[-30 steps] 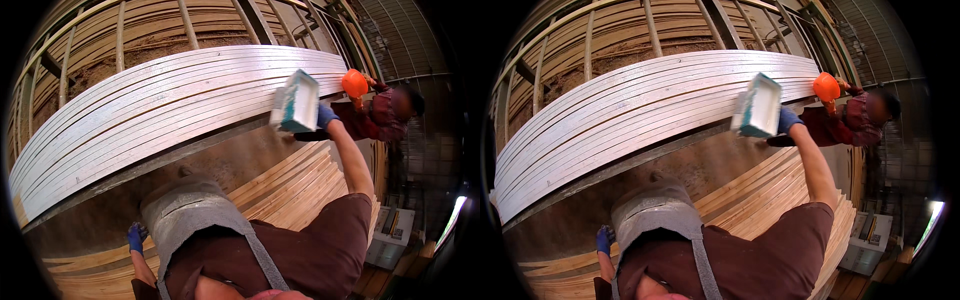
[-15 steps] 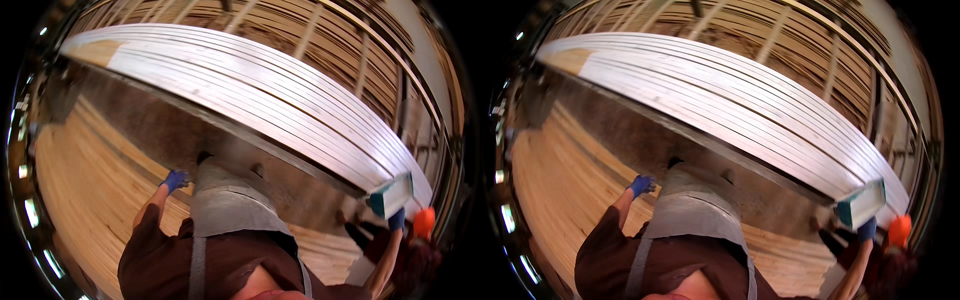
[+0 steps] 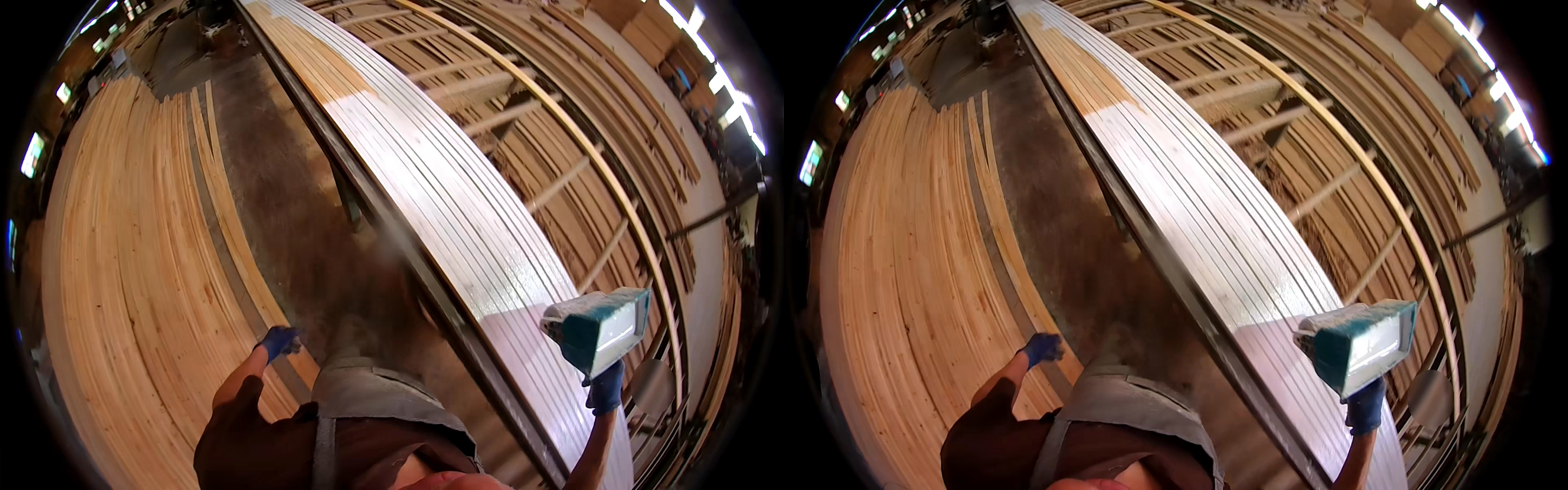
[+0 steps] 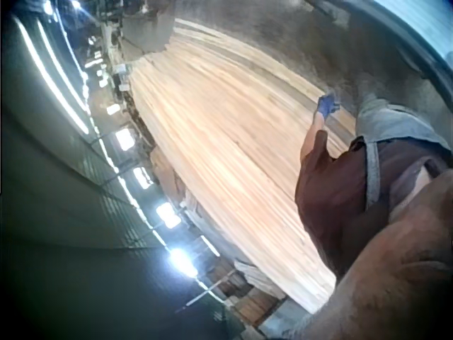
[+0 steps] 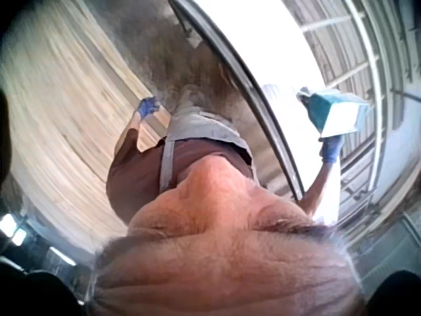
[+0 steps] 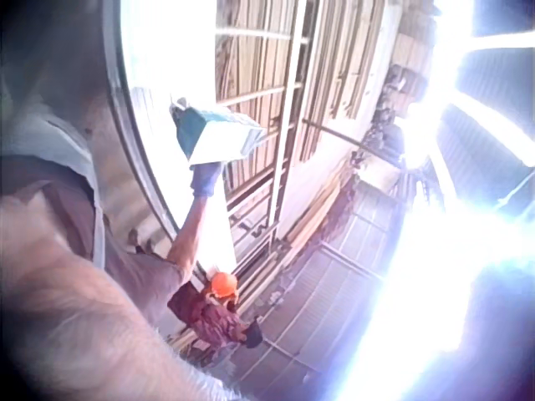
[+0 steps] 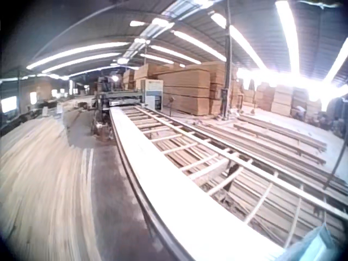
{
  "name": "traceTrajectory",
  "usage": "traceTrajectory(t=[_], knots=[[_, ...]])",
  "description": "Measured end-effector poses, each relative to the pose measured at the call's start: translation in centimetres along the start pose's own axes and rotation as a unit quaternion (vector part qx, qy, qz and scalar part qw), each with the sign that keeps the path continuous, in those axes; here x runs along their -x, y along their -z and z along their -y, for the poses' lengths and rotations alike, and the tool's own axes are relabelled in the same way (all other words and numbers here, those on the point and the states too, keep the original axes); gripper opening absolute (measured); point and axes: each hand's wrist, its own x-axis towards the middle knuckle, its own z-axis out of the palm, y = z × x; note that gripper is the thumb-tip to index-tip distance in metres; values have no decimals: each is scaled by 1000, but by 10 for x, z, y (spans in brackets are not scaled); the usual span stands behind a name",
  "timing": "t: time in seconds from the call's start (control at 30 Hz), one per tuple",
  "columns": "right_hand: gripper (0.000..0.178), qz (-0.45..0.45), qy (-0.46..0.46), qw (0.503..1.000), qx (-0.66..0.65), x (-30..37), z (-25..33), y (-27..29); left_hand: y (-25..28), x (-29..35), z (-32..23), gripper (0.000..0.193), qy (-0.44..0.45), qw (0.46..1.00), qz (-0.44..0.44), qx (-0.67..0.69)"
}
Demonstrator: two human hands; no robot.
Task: The person uses a wooden stick to apply a white substance to a large wooden board, then uses a metal bar to spread it evenly. Later, the person uses a paint roller to apply a white finish to a stack of wooden planks.
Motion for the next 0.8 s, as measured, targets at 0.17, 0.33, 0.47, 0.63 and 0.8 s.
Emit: traceTrajectory(t=[0.17, 0.33, 0.47, 0.63, 0.8], knots=[[16, 33, -9, 999, -40, -106, 97, -181, 167, -73, 10, 30, 51, 991, 53, 114], [19, 172, 280, 879, 346, -258, 189, -374, 219, -37, -96, 20, 107, 956, -175, 209], [17, 187, 394, 807, 398, -371, 293, -530, 296, -105, -170, 18, 108, 944, -187, 250], [23, 175, 362, 877, 264, -481, 425, -729, 347, -187, -334, 27, 33, 955, -110, 274], [31, 206, 373, 842, 332, -623, 576, -932, 420, -223, -387, 34, 72, 941, -135, 302]])
